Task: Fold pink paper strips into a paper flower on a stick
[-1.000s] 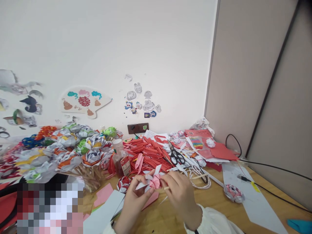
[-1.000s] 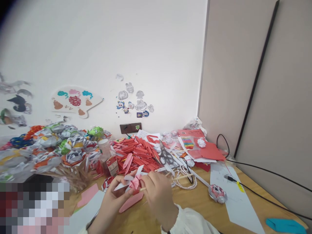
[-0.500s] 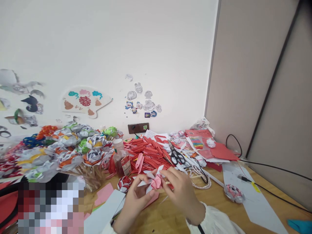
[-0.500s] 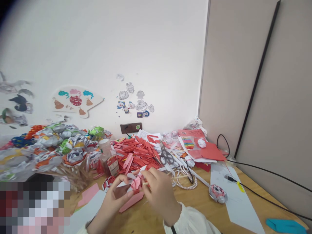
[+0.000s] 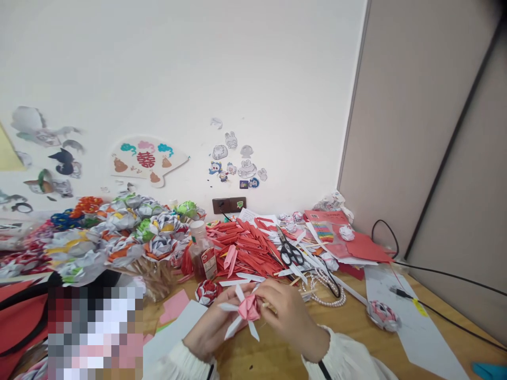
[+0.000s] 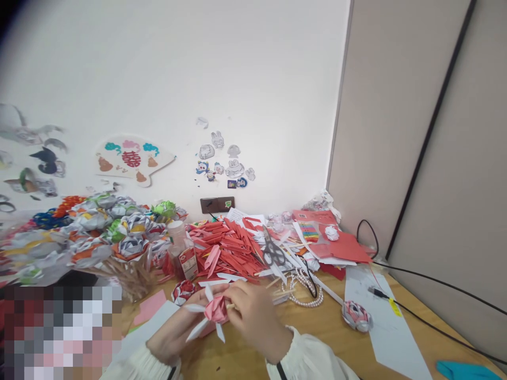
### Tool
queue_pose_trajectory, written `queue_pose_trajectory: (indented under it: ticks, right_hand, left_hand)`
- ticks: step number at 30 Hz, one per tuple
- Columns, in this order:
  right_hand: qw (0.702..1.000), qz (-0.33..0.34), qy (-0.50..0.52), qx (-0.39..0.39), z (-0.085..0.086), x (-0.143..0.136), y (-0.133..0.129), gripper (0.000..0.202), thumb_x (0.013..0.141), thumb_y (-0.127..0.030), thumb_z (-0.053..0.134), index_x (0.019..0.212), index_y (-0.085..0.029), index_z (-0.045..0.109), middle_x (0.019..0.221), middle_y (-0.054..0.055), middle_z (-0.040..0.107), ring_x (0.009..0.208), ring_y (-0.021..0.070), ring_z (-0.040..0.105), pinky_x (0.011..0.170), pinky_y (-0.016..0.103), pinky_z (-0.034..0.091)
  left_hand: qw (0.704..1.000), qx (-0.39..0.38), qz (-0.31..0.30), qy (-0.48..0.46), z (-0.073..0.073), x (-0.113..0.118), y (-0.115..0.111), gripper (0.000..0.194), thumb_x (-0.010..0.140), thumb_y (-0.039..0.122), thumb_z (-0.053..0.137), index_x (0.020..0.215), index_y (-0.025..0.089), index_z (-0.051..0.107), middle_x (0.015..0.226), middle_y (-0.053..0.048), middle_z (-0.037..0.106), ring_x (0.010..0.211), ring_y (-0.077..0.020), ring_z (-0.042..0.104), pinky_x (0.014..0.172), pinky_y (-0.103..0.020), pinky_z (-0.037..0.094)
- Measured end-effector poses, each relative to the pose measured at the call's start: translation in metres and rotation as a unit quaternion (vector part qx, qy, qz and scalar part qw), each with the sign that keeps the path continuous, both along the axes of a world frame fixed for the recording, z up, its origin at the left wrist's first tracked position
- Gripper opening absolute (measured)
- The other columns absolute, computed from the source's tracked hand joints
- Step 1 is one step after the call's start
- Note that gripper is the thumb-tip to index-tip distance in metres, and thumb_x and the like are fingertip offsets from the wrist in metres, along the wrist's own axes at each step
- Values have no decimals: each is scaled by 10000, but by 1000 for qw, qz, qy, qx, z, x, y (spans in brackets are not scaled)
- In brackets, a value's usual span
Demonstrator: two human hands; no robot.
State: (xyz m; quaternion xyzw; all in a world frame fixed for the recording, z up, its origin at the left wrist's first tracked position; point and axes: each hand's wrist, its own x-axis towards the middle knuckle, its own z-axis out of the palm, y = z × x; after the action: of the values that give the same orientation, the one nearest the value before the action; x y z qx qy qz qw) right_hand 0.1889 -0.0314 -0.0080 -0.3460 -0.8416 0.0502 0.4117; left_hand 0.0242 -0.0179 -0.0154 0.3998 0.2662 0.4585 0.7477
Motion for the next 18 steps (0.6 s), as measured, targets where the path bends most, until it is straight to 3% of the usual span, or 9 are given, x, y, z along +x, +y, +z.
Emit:
queue_pose_trajectory:
  ticks: [6, 13, 18]
  right_hand:
    - [999, 33, 1, -5, 2, -3, -3, 286, 752, -74, 467, 950, -230, 601, 875, 16, 615, 773, 139, 578, 680, 225, 434]
    - [999, 46, -26, -3, 0, -4, -4, 335, 741, -71, 442, 1008, -220, 578, 943, 33, 612, 815, 159, 572, 705, 252, 434]
    - [997, 66, -23, -19, 6, -2, -8, 312, 775, -139, 481, 1065, -233, 548, 1000, 31, 596, 818, 150, 578, 715, 248, 438]
  left_hand:
    - [999, 21, 49, -2, -7, -1, 6, 326, 501, 22, 738, 788, 151, 656, 742, -54, 696, 642, -180, 651, 593, -255, 484]
    - [989, 4, 145, 40, 1, 1, 3, 217, 513, 82, 758, 698, 138, 661, 615, -23, 667, 524, -141, 617, 526, -239, 473]
    - [988, 15, 149, 29, 6, 0, -1, 233, 487, 60, 747, 679, 156, 658, 623, 6, 652, 521, -127, 601, 526, -221, 460]
